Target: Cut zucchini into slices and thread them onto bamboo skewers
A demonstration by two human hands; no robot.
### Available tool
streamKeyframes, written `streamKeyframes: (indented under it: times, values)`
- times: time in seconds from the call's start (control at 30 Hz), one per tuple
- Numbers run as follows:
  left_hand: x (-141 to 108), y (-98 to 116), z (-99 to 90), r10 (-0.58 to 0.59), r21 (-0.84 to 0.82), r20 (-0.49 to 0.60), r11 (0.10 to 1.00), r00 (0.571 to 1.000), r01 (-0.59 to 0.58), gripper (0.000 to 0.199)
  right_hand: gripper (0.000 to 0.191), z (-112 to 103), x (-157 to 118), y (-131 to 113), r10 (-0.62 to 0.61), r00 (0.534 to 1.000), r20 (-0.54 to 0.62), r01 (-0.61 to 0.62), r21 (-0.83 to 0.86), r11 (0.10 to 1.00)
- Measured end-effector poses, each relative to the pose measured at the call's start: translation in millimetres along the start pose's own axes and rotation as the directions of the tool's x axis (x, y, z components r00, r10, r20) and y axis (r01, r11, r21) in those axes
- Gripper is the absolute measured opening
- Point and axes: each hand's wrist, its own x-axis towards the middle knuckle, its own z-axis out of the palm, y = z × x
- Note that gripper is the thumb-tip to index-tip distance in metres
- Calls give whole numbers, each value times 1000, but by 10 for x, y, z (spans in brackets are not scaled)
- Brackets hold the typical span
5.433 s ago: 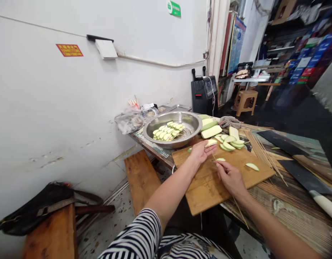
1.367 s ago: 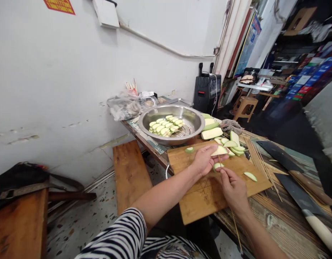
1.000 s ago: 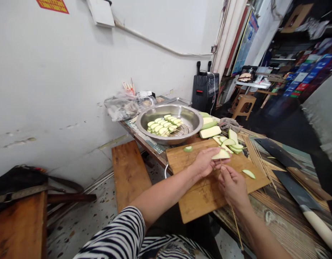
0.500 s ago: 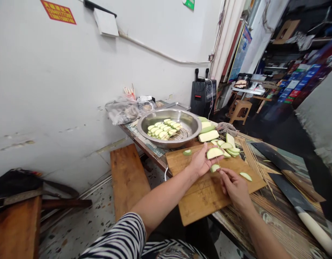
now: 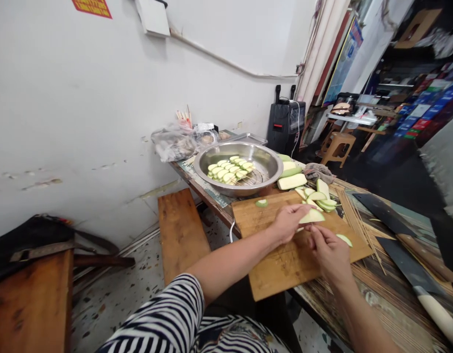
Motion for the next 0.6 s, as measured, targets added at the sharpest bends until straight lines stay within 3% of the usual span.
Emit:
streamKeyframes:
  times: [0.13, 0.23, 0.27, 0.33, 0.4, 0.43, 0.5, 0.6]
  values:
    - [49, -18, -40, 25, 141, 37, 990, 999, -30, 37, 29, -36, 41, -76, 56, 998, 1, -56, 74, 996]
    - [50, 32, -107, 193, 418, -41, 894, 980, -159, 43, 26, -167, 120, -142, 86, 996, -26, -80, 175, 981]
    - [38, 52, -133, 261, 582, -55, 792, 964, -182, 42, 26, -235, 151, -159, 96, 994, -45, -84, 212, 974]
    - [1, 82, -179, 290, 889, -14, 442, 957, -121, 40, 26, -389, 199, -173, 126, 989, -73, -101, 271, 957]
    - [-34, 88, -205, 231, 995, 40, 75, 972, -58, 37, 28, -535, 216, -155, 172, 983, -58, -147, 302, 942]
    - [-45, 82, -210, 200, 998, 53, -40, 978, -46, 34, 29, -593, 212, -135, 197, 980, -37, -176, 308, 935]
    - [-53, 64, -208, 166, 992, 71, -115, 984, -52, 26, 32, -664, 183, -84, 239, 971, 6, -229, 316, 921]
    - [-41, 39, -208, 153, 993, 112, -64, 982, -103, 20, 35, -660, 115, -18, 274, 960, 57, -277, 325, 904]
